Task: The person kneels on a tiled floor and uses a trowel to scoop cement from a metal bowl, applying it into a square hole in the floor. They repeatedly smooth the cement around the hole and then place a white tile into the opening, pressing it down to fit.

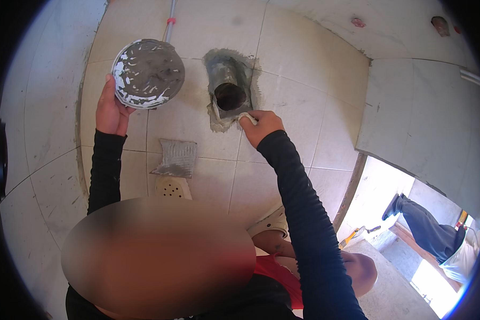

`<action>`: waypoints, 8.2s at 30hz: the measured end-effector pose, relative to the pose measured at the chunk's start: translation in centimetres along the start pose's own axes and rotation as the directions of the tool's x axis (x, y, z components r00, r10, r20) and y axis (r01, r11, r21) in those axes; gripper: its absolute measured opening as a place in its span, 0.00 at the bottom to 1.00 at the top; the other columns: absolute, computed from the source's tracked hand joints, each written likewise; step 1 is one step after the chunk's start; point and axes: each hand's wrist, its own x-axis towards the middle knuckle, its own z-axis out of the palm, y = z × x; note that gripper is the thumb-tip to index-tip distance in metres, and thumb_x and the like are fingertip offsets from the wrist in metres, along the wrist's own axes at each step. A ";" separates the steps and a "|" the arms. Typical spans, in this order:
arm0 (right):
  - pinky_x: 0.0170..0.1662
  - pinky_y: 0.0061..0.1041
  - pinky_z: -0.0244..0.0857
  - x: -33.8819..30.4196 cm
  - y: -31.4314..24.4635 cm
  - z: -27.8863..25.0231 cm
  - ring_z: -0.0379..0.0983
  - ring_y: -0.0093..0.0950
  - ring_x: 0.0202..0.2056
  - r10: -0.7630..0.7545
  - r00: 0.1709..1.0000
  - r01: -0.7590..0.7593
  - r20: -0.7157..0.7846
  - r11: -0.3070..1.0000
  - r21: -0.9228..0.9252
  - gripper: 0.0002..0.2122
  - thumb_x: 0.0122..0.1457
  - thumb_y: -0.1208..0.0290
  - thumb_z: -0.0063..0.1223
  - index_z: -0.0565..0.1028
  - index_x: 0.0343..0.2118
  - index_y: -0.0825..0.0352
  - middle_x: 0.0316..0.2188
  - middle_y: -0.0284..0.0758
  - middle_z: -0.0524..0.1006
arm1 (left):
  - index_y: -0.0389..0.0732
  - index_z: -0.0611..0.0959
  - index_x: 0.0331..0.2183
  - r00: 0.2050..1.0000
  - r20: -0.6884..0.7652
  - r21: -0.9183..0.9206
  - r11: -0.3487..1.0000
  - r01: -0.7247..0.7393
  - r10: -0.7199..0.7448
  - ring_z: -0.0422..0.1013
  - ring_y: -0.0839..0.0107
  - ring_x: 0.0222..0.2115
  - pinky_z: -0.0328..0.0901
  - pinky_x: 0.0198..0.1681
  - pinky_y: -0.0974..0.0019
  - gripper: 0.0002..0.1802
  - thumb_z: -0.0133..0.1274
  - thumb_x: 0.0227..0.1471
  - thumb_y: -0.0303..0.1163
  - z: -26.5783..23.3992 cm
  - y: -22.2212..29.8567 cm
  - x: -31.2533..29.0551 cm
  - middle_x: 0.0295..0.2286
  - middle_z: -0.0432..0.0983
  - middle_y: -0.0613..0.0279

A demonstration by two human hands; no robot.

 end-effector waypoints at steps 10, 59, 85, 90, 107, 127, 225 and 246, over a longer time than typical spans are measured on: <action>0.45 0.41 0.74 -2.1 -4.6 2.2 0.79 0.53 0.40 -0.043 0.997 0.030 -0.059 0.977 -0.212 0.19 0.58 0.59 0.56 0.82 0.45 0.71 0.34 0.58 0.81 | 0.37 0.71 0.58 1.000 0.012 -0.021 1.000 0.003 -0.003 0.79 0.64 0.48 0.79 0.48 0.58 0.29 0.37 0.72 0.50 0.2 0.1 0.0 0.52 0.77 0.53; 0.42 0.26 0.73 -2.1 -6.1 -16.6 0.79 0.28 0.32 -0.161 0.931 0.222 0.327 0.962 -0.158 0.19 0.60 0.59 0.65 0.83 0.46 0.70 0.33 0.43 0.85 | 0.42 0.82 0.45 0.896 0.245 0.206 0.923 0.326 -0.371 0.73 0.86 0.20 0.65 0.18 0.77 0.23 0.48 0.68 0.52 3.7 -0.3 -1.7 0.27 0.80 0.74; 0.20 0.17 0.57 -2.8 -0.1 -10.4 0.64 0.16 0.18 -0.006 0.864 -0.252 0.503 0.861 0.442 0.20 0.66 0.60 0.57 0.80 0.51 0.72 0.27 0.35 0.81 | 0.38 0.79 0.51 0.967 0.119 0.074 0.973 0.219 -0.226 0.81 0.77 0.35 0.80 0.34 0.68 0.26 0.49 0.68 0.52 6.4 -1.2 -3.2 0.39 0.81 0.64; 0.18 0.19 0.57 -3.7 2.2 -5.0 0.64 0.19 0.17 -0.094 0.840 -0.361 0.535 0.638 0.680 0.20 0.67 0.61 0.53 0.78 0.50 0.76 0.28 0.40 0.81 | 0.39 0.79 0.54 0.964 0.115 0.068 0.970 0.233 -0.240 0.78 0.80 0.34 0.77 0.35 0.69 0.28 0.48 0.68 0.53 6.9 -1.4 -3.5 0.37 0.81 0.66; 0.18 0.21 0.56 -3.4 7.0 -3.0 0.61 0.20 0.15 0.036 0.945 -0.293 0.324 0.530 0.796 0.16 0.68 0.59 0.45 0.75 0.41 0.70 0.30 0.38 0.79 | 0.42 0.79 0.50 0.989 -0.095 -0.103 0.987 -0.125 0.115 0.77 0.81 0.30 0.71 0.25 0.76 0.21 0.45 0.70 0.48 -0.4 -0.2 0.4 0.36 0.81 0.67; 0.20 0.21 0.61 1.9 2.7 -1.6 0.66 0.19 0.15 0.219 0.951 -0.290 0.219 0.878 0.380 0.20 0.62 0.55 0.59 0.85 0.42 0.71 0.23 0.32 0.81 | 0.39 0.77 0.51 0.995 -0.088 -0.048 0.998 -0.046 0.042 0.80 0.78 0.32 0.77 0.29 0.72 0.24 0.44 0.70 0.50 -0.4 0.2 0.3 0.37 0.81 0.64; 0.46 0.44 0.71 -8.7 -1.4 5.1 0.77 0.54 0.43 -0.127 0.961 0.118 -0.247 0.992 -0.051 0.19 0.61 0.70 0.56 0.73 0.53 0.74 0.41 0.57 0.78 | 0.39 0.78 0.51 0.995 -0.027 -0.090 0.991 -0.103 0.100 0.76 0.82 0.31 0.68 0.27 0.75 0.24 0.43 0.71 0.50 -0.4 0.2 0.4 0.38 0.81 0.66; 0.46 0.46 0.71 -11.5 -1.9 5.5 0.75 0.57 0.41 -0.084 0.983 0.086 -0.166 0.996 0.007 0.20 0.62 0.70 0.54 0.70 0.53 0.77 0.40 0.59 0.75 | 0.38 0.74 0.58 0.996 0.046 -0.061 0.995 -0.076 0.079 0.79 0.71 0.45 0.76 0.45 0.66 0.29 0.41 0.71 0.52 -2.1 -0.1 1.1 0.50 0.79 0.58</action>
